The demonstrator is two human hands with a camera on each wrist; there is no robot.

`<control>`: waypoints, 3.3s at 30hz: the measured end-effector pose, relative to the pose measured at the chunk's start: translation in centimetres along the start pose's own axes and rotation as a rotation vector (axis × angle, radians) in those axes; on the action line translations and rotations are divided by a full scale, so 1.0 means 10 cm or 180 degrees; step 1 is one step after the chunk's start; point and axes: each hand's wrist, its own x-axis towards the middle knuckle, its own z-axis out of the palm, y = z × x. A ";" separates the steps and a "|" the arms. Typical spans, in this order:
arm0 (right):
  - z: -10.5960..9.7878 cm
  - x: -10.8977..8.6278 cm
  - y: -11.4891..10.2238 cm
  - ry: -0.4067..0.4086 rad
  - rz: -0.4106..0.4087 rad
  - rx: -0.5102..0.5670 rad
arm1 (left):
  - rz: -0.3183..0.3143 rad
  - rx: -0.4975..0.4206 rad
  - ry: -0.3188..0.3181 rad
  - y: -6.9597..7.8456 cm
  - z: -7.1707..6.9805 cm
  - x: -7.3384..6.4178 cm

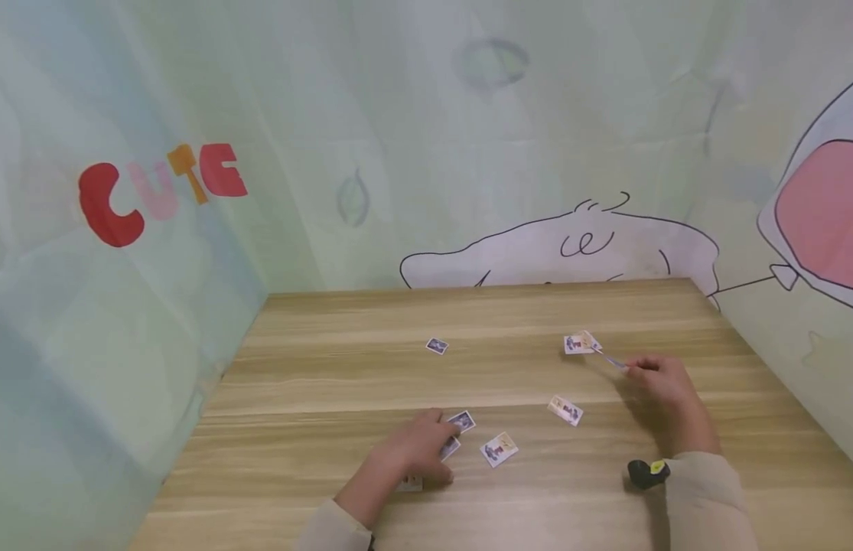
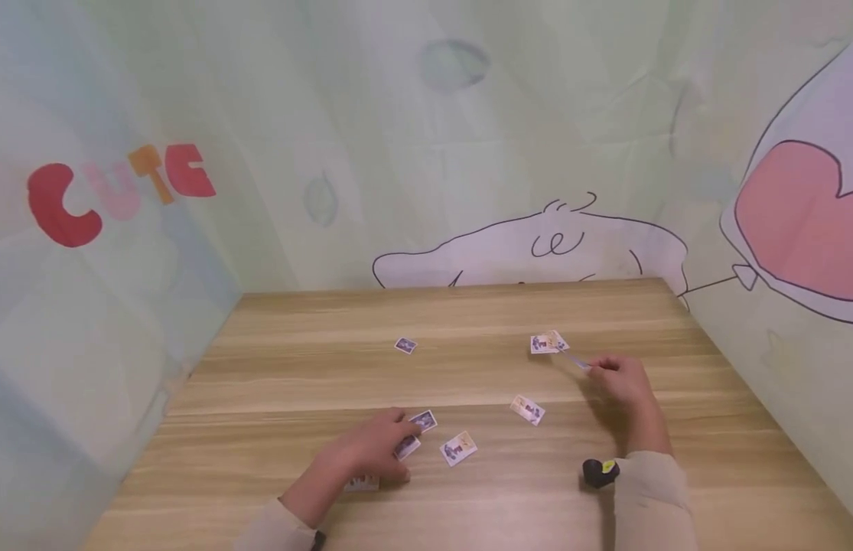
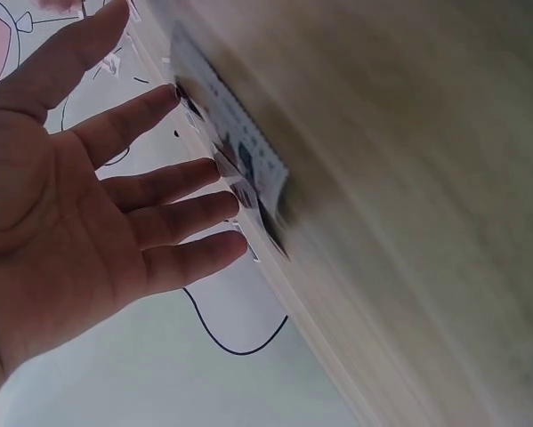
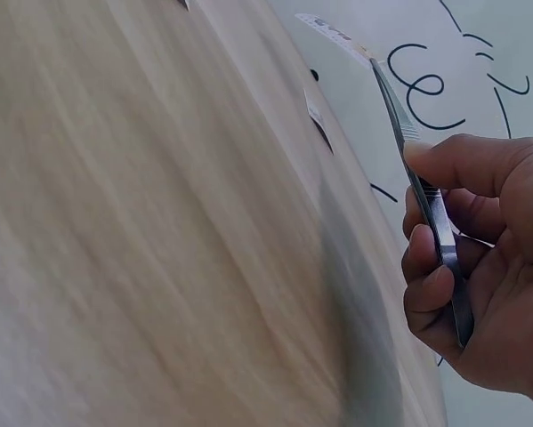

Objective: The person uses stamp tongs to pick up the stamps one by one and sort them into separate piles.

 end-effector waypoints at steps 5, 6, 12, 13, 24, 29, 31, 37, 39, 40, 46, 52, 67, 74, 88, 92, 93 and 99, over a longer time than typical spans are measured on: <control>-0.02 0.01 0.05 0.0008 -0.0032 0.0012 | -0.0067 -0.0050 -0.0043 -0.02 0.01 -0.01; -0.02 0.01 0.06 0.0005 -0.0061 0.0022 | -0.0071 -0.0052 -0.0050 -0.02 0.01 -0.01; -0.09 0.03 0.10 0.0062 -0.0142 -0.0092 | -0.0040 0.0005 -0.0056 -0.07 0.03 0.03; -0.10 0.03 0.11 0.0074 -0.0141 -0.0137 | -0.0037 -0.0003 -0.0055 -0.07 0.03 0.04; -0.17 0.05 0.13 0.0109 -0.0072 -0.0301 | -0.0097 -0.0181 -0.0119 -0.06 -0.01 0.05; -0.19 0.06 0.17 0.0118 -0.0100 -0.0410 | -0.0109 -0.0207 -0.0136 -0.05 -0.02 0.05; -0.20 0.05 0.18 0.0098 -0.0087 -0.0411 | -0.0120 -0.0211 -0.0150 -0.05 -0.02 0.05; -0.19 0.06 0.19 0.0135 -0.0108 -0.0591 | -0.0117 -0.0218 -0.0145 -0.05 -0.02 0.05; -0.19 0.06 0.19 0.0134 -0.0100 -0.0670 | -0.0098 -0.0209 -0.0132 -0.05 -0.02 0.05; -0.19 0.06 0.18 0.0126 -0.0094 -0.0687 | -0.0091 -0.0205 -0.0128 -0.05 -0.02 0.05; -0.21 0.00 0.12 0.0141 0.0152 -0.0762 | -0.0109 -0.0187 -0.0141 -0.06 -0.02 0.05; -0.25 -0.12 0.06 0.0111 0.0238 -0.0685 | -0.0143 -0.0183 -0.0153 -0.04 -0.03 0.05; -0.17 -0.29 -0.02 0.0164 -0.0044 -0.0603 | -0.0062 -0.0139 -0.0166 -0.04 -0.01 0.06; -0.08 -0.34 -0.09 0.0043 0.0031 -0.0533 | -0.0103 -0.0122 -0.0153 -0.05 0.00 0.07; 0.17 -0.38 -0.20 0.0161 -0.0195 -0.0295 | -0.0181 -0.0201 -0.0186 -0.02 0.00 0.08; 0.23 -0.38 -0.23 0.0115 -0.0259 -0.0314 | -0.0203 -0.0187 -0.0167 -0.01 0.01 0.09; 0.25 -0.38 -0.24 0.0104 -0.0263 -0.0308 | -0.0207 -0.0183 -0.0160 -0.01 0.01 0.09; 0.35 -0.39 -0.29 0.0062 -0.0303 -0.0275 | -0.0208 -0.0147 -0.0149 -0.01 0.02 0.10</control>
